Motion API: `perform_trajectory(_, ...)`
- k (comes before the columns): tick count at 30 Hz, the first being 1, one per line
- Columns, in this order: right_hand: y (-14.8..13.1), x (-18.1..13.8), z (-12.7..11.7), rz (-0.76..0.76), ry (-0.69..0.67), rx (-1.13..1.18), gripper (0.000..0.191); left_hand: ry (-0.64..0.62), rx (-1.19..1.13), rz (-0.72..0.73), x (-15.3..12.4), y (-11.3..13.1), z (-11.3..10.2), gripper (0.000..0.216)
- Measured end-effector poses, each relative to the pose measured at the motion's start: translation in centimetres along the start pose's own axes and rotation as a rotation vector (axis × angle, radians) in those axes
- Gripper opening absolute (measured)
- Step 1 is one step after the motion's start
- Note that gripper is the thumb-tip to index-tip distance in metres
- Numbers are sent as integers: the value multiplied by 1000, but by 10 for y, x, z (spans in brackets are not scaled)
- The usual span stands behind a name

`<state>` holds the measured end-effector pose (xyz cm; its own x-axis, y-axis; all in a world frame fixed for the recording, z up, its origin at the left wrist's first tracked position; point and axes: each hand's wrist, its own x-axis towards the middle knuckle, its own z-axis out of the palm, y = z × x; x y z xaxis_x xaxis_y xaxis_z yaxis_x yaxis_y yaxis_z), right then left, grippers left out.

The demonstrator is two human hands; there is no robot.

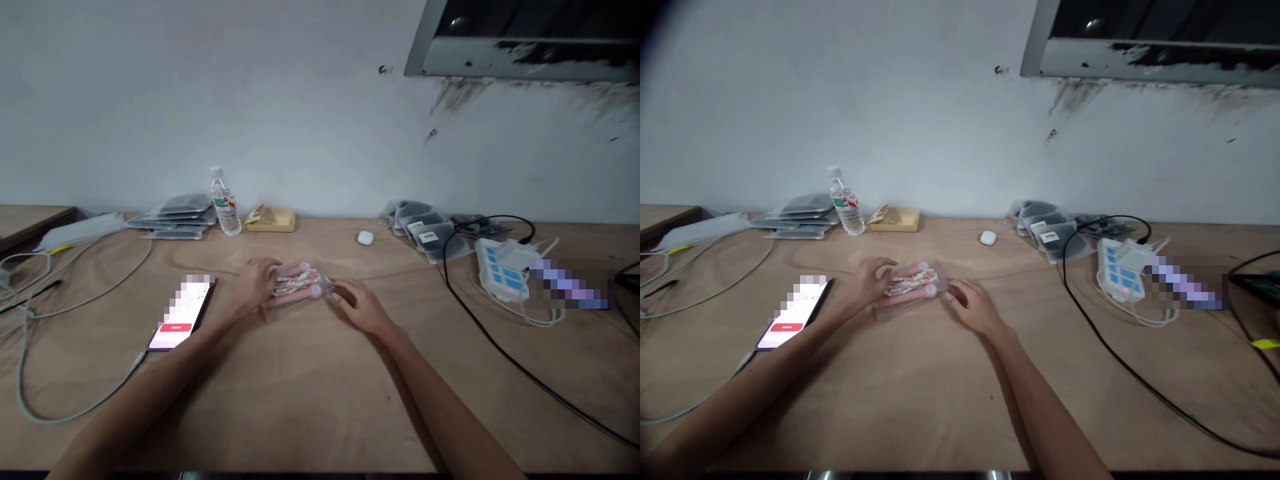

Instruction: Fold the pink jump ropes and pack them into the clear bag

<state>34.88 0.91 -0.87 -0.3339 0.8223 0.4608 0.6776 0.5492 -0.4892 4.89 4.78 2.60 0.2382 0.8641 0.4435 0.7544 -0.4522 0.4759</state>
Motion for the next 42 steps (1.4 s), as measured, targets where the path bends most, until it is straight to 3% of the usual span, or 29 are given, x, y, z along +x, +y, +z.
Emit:
perform_trajectory(3, -9, -1, -1, -60, -34, 38, 34, -100, 86, 151, -9, 17, 2, 36)
perform_trajectory(6, -15, -1, -2, -102, -81, 74, 27, -239, 226, 193, -18, 28, 7, 61)
perform_trajectory(12, -16, 1, 0, -78, -125, 80, 19, -372, 342, 359, -15, 21, 4, 72)
perform_trajectory(16, -12, 0, 1, -46, -98, 90, 54, -374, 330, 379, -12, 17, 1, 74)
perform_trajectory(18, -10, -1, 1, -53, -137, 70, 61, -368, 315, 380, -13, 17, 1, 75)
perform_trajectory(27, 1, -3, 5, -1, -199, -125, 73, -317, 292, 335, -14, 22, 5, 81)
perform_trajectory(36, 5, -1, 3, -10, -188, -66, 48, -322, 287, 403, -12, 23, 0, 74)
perform_trajectory(42, 7, -3, 4, -25, -200, -93, 73, -339, 297, 403, -14, 21, 2, 76)
